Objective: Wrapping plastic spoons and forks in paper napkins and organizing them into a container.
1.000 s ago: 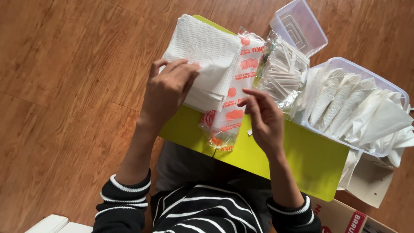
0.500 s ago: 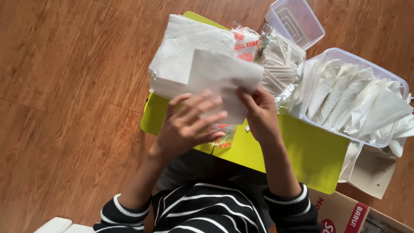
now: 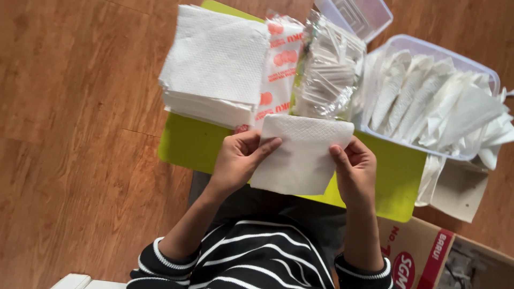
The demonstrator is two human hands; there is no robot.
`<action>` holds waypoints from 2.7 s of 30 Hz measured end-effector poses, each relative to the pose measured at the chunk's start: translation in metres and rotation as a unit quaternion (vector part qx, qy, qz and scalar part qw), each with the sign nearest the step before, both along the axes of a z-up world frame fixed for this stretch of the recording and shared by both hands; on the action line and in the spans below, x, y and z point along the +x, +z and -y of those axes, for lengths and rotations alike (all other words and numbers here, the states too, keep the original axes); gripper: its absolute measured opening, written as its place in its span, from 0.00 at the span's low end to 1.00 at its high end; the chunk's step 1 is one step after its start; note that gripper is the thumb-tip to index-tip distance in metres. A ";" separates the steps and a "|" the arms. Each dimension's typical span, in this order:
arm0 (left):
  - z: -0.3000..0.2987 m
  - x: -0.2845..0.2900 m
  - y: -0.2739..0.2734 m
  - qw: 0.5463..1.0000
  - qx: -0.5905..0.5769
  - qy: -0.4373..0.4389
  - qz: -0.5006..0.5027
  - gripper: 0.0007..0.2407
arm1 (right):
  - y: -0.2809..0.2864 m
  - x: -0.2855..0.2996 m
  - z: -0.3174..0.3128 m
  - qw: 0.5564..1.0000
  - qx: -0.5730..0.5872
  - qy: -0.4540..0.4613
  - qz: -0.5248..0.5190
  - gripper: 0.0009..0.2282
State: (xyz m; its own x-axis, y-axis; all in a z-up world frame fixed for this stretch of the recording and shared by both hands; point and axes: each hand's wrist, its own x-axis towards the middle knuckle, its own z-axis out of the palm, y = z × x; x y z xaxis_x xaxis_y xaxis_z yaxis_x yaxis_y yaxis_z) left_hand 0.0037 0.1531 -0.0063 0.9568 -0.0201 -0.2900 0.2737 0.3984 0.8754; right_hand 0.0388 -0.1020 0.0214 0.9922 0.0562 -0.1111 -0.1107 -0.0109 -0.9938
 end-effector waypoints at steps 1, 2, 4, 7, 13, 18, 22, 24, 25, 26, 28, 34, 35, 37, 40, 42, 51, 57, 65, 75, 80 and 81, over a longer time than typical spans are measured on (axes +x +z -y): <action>0.007 0.000 0.008 1.000 0.000 -0.005 -0.001 0.05 | -0.008 -0.004 0.009 1.000 0.000 -0.005 -0.001 0.11; 0.013 0.000 0.015 1.000 -0.007 -0.002 -0.011 0.05 | -0.017 -0.008 0.019 0.999 -0.031 -0.032 0.010 0.09; 0.028 0.001 0.027 1.000 -0.013 -0.006 -0.024 0.04 | -0.028 -0.018 0.034 0.996 -0.062 -0.066 0.018 0.07; 0.050 0.004 0.033 0.998 -0.034 -0.017 -0.048 0.03 | -0.032 -0.028 0.045 0.987 -0.104 -0.120 0.009 0.07; 0.096 0.000 -0.004 0.996 0.033 -0.082 -0.016 0.09 | -0.033 -0.046 0.056 0.932 -0.295 -0.194 0.076 0.05; 0.110 -0.011 0.008 0.919 0.326 -0.096 0.202 0.27 | -0.047 -0.053 0.079 0.875 -0.417 -0.204 0.138 0.08; 0.136 -0.010 -0.004 0.689 0.648 -0.082 0.314 0.25 | -0.056 -0.050 0.085 0.849 -0.466 -0.206 0.144 0.15; 0.150 -0.011 -0.014 0.663 0.655 -0.136 0.336 0.23 | -0.060 -0.047 0.086 0.867 -0.444 -0.190 0.122 0.29; 0.154 -0.010 -0.015 0.661 0.654 -0.142 0.340 0.23 | -0.059 -0.048 0.087 0.866 -0.444 -0.196 0.118 0.29; 0.157 -0.010 -0.015 0.654 0.656 -0.174 0.333 0.25 | -0.059 -0.049 0.088 0.869 -0.440 -0.194 0.118 0.30; 0.160 -0.006 -0.017 0.643 0.659 -0.208 0.329 0.26 | -0.063 -0.044 0.090 0.871 -0.433 -0.198 0.118 0.31; 0.159 -0.005 -0.019 0.604 0.690 -0.259 0.304 0.26 | -0.074 -0.043 0.091 0.814 -0.518 -0.181 0.189 0.20; 0.158 -0.005 -0.023 0.599 0.698 -0.257 0.296 0.26 | -0.080 -0.042 0.092 0.794 -0.551 -0.163 0.197 0.18; 0.156 -0.004 -0.024 0.587 0.700 -0.270 0.305 0.27 | -0.084 -0.041 0.089 0.771 -0.586 -0.163 0.189 0.16; 0.151 -0.002 -0.021 0.592 0.683 -0.274 0.327 0.25 | -0.073 -0.040 0.083 0.759 -0.604 -0.166 0.177 0.14; 0.145 0.000 -0.031 0.611 0.669 -0.342 0.248 0.27 | -0.049 -0.038 0.081 0.809 -0.523 -0.176 0.203 0.16; 0.213 -0.017 0.039 0.590 0.656 -0.243 0.403 0.33 | 0.073 -0.138 0.227 0.893 -0.301 -0.326 0.074 0.14; 0.381 -0.027 0.055 0.554 0.441 -0.408 0.576 0.18 | -0.008 -0.297 0.404 0.713 -0.590 -0.298 -0.234 0.09; 0.587 -0.094 -0.064 0.357 0.273 -0.496 0.743 0.06 | -0.068 -0.346 0.428 0.767 -0.288 -0.196 -0.539 0.17; 0.617 -0.083 -0.068 0.417 0.234 -0.679 0.557 0.07 | -0.034 -0.328 0.424 0.815 -0.329 -0.266 -0.396 0.10; 0.613 -0.077 -0.049 0.480 0.240 -0.625 0.567 0.11 | -0.005 -0.327 0.419 0.776 -0.383 -0.421 -0.271 0.04; 0.613 -0.077 -0.045 0.484 0.245 -0.595 0.593 0.10 | 0.000 -0.324 0.420 0.767 -0.388 -0.440 -0.259 0.03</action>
State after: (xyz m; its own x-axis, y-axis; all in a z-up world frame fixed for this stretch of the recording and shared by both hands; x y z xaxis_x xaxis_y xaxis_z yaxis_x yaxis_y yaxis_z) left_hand -0.0732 -0.4603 -0.0516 -0.1473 -0.9685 0.2007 -0.7567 0.2410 0.6077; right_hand -0.2848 -0.5221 0.0219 0.4194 -0.8927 -0.1646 -0.7929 -0.2719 -0.5454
